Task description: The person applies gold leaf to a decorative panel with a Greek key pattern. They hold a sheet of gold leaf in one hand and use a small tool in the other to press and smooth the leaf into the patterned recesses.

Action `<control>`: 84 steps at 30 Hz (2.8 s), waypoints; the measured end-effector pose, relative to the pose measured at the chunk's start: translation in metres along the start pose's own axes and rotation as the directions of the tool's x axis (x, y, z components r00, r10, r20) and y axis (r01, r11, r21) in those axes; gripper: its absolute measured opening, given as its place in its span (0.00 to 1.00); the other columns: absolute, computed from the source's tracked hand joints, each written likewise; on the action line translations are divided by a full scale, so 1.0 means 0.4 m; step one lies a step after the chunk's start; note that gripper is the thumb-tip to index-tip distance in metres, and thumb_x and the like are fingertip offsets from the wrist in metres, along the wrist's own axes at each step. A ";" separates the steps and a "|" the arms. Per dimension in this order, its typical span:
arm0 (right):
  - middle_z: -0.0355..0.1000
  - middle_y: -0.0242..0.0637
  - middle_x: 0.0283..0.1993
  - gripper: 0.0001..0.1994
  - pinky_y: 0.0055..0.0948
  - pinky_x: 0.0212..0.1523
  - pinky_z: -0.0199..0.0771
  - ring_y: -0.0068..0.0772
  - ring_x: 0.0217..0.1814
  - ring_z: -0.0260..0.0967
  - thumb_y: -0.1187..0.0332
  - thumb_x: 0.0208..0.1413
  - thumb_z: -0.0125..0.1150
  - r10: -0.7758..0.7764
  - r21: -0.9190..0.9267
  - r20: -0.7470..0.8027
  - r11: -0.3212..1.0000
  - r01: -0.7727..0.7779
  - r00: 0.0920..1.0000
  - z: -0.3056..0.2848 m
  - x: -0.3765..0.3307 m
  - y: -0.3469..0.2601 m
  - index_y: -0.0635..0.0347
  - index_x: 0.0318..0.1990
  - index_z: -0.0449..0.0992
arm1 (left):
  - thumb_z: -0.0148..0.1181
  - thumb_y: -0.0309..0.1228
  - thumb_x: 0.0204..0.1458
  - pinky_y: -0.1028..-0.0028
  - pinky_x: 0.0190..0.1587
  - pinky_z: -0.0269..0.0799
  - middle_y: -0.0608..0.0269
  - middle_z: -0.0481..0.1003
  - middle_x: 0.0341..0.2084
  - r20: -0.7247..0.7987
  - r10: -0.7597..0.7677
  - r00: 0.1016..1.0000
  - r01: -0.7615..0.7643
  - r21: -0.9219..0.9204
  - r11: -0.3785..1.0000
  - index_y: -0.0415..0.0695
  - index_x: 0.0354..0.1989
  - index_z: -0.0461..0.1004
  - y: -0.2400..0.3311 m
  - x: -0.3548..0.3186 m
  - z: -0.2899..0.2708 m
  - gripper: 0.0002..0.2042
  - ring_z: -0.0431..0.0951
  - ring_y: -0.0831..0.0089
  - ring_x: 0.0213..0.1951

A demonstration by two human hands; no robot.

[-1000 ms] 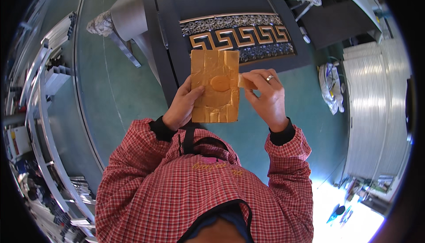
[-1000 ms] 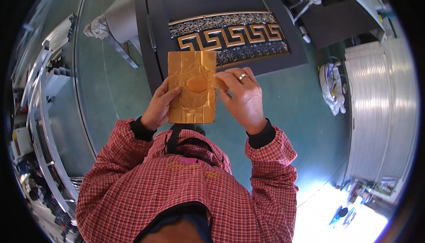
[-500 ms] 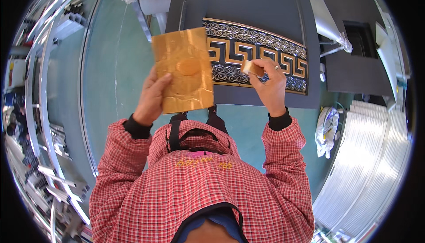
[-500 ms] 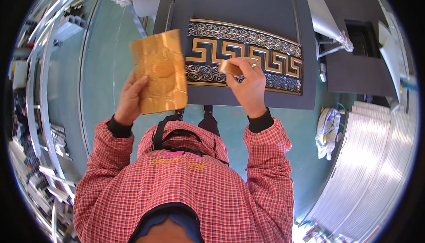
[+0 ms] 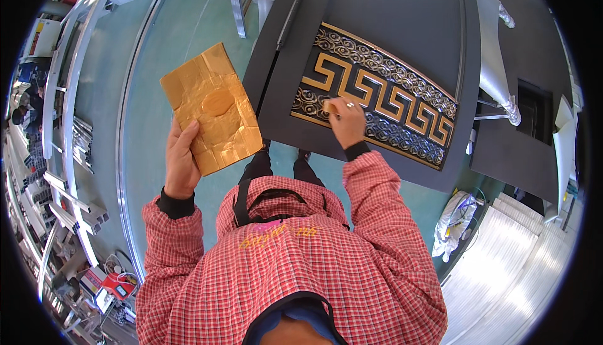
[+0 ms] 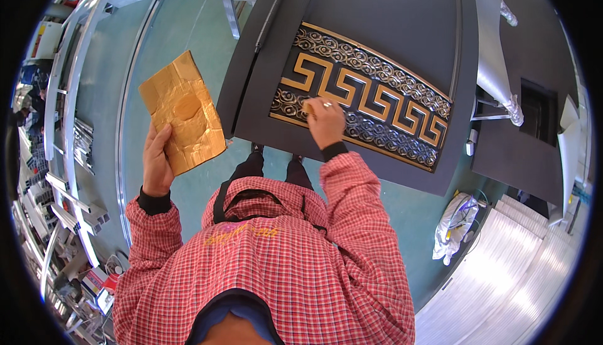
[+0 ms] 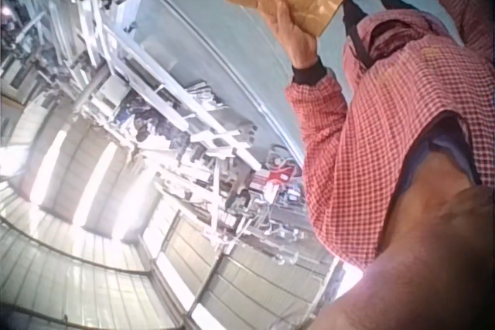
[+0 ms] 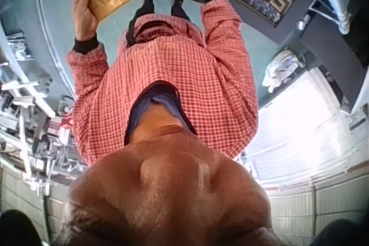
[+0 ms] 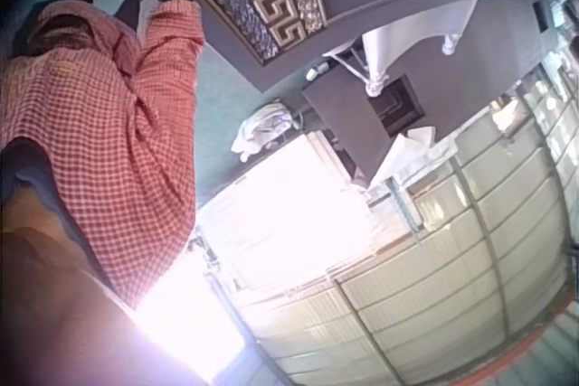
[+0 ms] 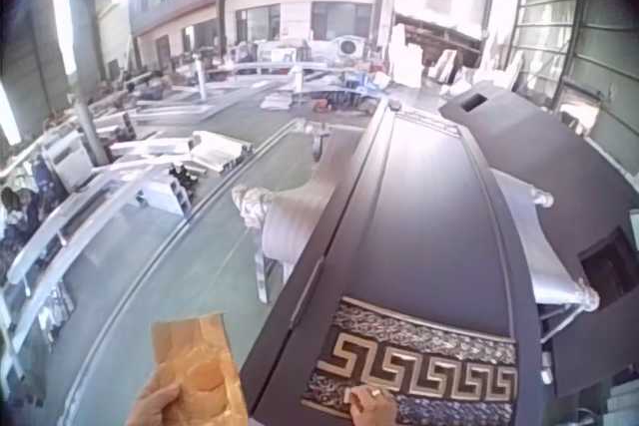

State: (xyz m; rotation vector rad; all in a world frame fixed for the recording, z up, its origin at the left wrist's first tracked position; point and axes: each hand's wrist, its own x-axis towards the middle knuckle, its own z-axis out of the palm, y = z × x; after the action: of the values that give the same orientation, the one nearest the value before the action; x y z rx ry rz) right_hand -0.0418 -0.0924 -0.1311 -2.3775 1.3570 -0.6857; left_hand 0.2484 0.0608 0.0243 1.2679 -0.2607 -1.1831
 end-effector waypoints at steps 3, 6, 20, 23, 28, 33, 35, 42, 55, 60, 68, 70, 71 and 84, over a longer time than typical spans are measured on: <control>0.75 0.35 0.38 0.12 0.40 0.45 0.70 0.45 0.44 0.69 0.75 0.40 0.62 0.205 -0.046 0.011 0.978 -0.204 0.979 -0.079 -0.066 0.107 0.52 0.36 0.76 | 0.43 0.25 0.61 0.69 0.56 0.70 0.56 0.66 0.56 -0.034 0.010 0.999 -0.010 -0.013 1.000 0.40 0.64 0.53 -0.001 0.002 -0.025 0.22 0.70 0.68 0.55; 0.75 0.36 0.39 0.13 0.40 0.45 0.70 0.46 0.45 0.68 0.76 0.41 0.62 0.251 -0.084 -0.036 0.964 -0.254 0.967 -0.100 -0.094 0.152 0.52 0.38 0.76 | 0.43 0.24 0.61 0.68 0.53 0.73 0.56 0.67 0.55 -0.034 0.021 0.999 -0.023 -0.043 0.999 0.40 0.63 0.54 -0.002 0.016 -0.037 0.21 0.72 0.67 0.53; 0.74 0.36 0.37 0.11 0.40 0.45 0.68 0.46 0.42 0.67 0.74 0.46 0.61 0.277 -0.165 -0.105 0.942 -0.292 0.955 -0.078 -0.075 0.128 0.48 0.39 0.76 | 0.43 0.25 0.61 0.69 0.54 0.71 0.55 0.67 0.56 0.012 0.017 1.000 -0.017 -0.041 0.999 0.39 0.63 0.54 0.013 0.057 -0.053 0.21 0.72 0.67 0.54; 0.74 0.35 0.39 0.11 0.41 0.46 0.68 0.46 0.44 0.66 0.73 0.46 0.62 0.397 -0.144 -0.060 0.905 -0.401 0.916 -0.065 -0.074 0.097 0.48 0.39 0.76 | 0.43 0.26 0.61 0.69 0.56 0.69 0.56 0.66 0.56 0.024 0.013 1.000 -0.012 -0.016 1.000 0.40 0.64 0.53 0.012 0.065 -0.066 0.22 0.71 0.68 0.55; 0.73 0.35 0.38 0.12 0.39 0.45 0.68 0.44 0.45 0.66 0.75 0.44 0.62 0.141 0.083 -0.050 0.987 -0.137 0.989 0.095 0.045 -0.097 0.50 0.39 0.74 | 0.43 0.26 0.61 0.69 0.56 0.70 0.56 0.66 0.56 0.042 0.005 0.999 -0.005 0.003 1.000 0.39 0.65 0.52 0.024 0.076 -0.039 0.22 0.71 0.68 0.55; 0.74 0.36 0.38 0.09 0.38 0.47 0.67 0.42 0.44 0.67 0.74 0.48 0.57 0.036 -0.023 -0.005 0.999 -0.036 0.999 0.037 -0.013 -0.030 0.52 0.38 0.76 | 0.43 0.26 0.62 0.69 0.55 0.70 0.56 0.65 0.57 0.040 -0.018 0.999 0.017 0.024 1.000 0.39 0.65 0.52 0.029 0.077 -0.040 0.23 0.70 0.68 0.55; 0.74 0.35 0.37 0.07 0.39 0.47 0.66 0.42 0.43 0.68 0.73 0.48 0.59 0.133 -0.078 0.023 0.988 -0.131 0.991 -0.053 -0.077 0.060 0.51 0.36 0.77 | 0.43 0.26 0.61 0.69 0.56 0.70 0.56 0.65 0.57 0.044 -0.016 0.999 0.015 0.010 1.000 0.39 0.65 0.51 0.025 0.075 -0.054 0.23 0.70 0.68 0.55; 0.73 0.33 0.36 0.07 0.37 0.46 0.68 0.41 0.44 0.68 0.74 0.46 0.60 0.116 0.029 -0.068 0.993 -0.114 0.991 0.017 -0.068 -0.024 0.52 0.35 0.75 | 0.43 0.26 0.61 0.69 0.56 0.70 0.55 0.65 0.57 0.079 -0.002 0.997 0.002 0.005 1.000 0.39 0.64 0.52 0.024 0.085 -0.041 0.22 0.70 0.67 0.55; 0.73 0.35 0.36 0.09 0.39 0.46 0.68 0.43 0.43 0.68 0.74 0.47 0.61 0.229 -0.102 -0.121 0.965 -0.241 0.966 -0.019 -0.083 0.055 0.51 0.37 0.76 | 0.43 0.24 0.61 0.69 0.54 0.71 0.56 0.66 0.56 0.067 -0.011 0.998 0.015 -0.050 0.999 0.40 0.64 0.52 0.019 0.071 -0.040 0.22 0.71 0.68 0.54; 0.72 0.37 0.37 0.12 0.39 0.45 0.68 0.45 0.43 0.68 0.75 0.42 0.61 0.119 0.022 -0.133 0.993 -0.117 0.984 0.112 0.053 -0.097 0.53 0.37 0.74 | 0.42 0.24 0.61 0.69 0.54 0.72 0.55 0.66 0.55 0.057 -0.017 0.998 0.018 -0.027 0.999 0.40 0.64 0.53 0.030 0.068 -0.035 0.21 0.72 0.67 0.54; 0.72 0.36 0.38 0.12 0.40 0.43 0.68 0.45 0.43 0.67 0.76 0.44 0.62 0.260 -0.087 -0.114 0.959 -0.271 0.959 0.010 -0.046 0.046 0.54 0.38 0.75 | 0.41 0.24 0.61 0.68 0.53 0.72 0.55 0.66 0.55 0.035 -0.013 0.999 0.014 -0.041 0.999 0.39 0.63 0.52 0.023 0.062 -0.057 0.21 0.72 0.66 0.54; 0.72 0.36 0.37 0.11 0.39 0.44 0.68 0.45 0.43 0.67 0.76 0.43 0.62 0.191 -0.046 -0.106 0.979 -0.197 0.976 0.055 0.004 -0.047 0.54 0.37 0.76 | 0.41 0.24 0.61 0.68 0.53 0.72 0.54 0.66 0.55 0.037 -0.012 0.999 0.014 -0.040 0.999 0.39 0.63 0.52 0.025 0.064 -0.049 0.21 0.72 0.66 0.54; 0.72 0.36 0.36 0.11 0.39 0.44 0.68 0.44 0.43 0.67 0.76 0.43 0.62 0.170 -0.004 -0.103 0.985 -0.171 0.980 0.082 0.030 -0.086 0.54 0.37 0.75 | 0.41 0.24 0.61 0.68 0.53 0.72 0.54 0.66 0.55 0.040 -0.011 0.999 0.013 -0.037 0.999 0.39 0.63 0.52 0.025 0.066 -0.043 0.21 0.72 0.66 0.54; 0.73 0.34 0.32 0.06 0.39 0.42 0.69 0.42 0.40 0.68 0.74 0.49 0.58 0.124 -0.097 -0.062 0.987 -0.129 0.990 -0.006 -0.079 -0.001 0.52 0.34 0.75 | 0.42 0.24 0.61 0.68 0.54 0.72 0.54 0.66 0.56 0.061 -0.018 0.998 0.021 -0.051 0.998 0.39 0.64 0.52 0.018 0.065 -0.023 0.21 0.72 0.66 0.54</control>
State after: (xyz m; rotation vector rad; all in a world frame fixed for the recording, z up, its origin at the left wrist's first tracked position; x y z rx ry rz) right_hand -0.0566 -0.0649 -0.1369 -2.3393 1.5860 -0.6666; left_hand 0.2705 0.0445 0.0158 1.1935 -0.2613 -1.2388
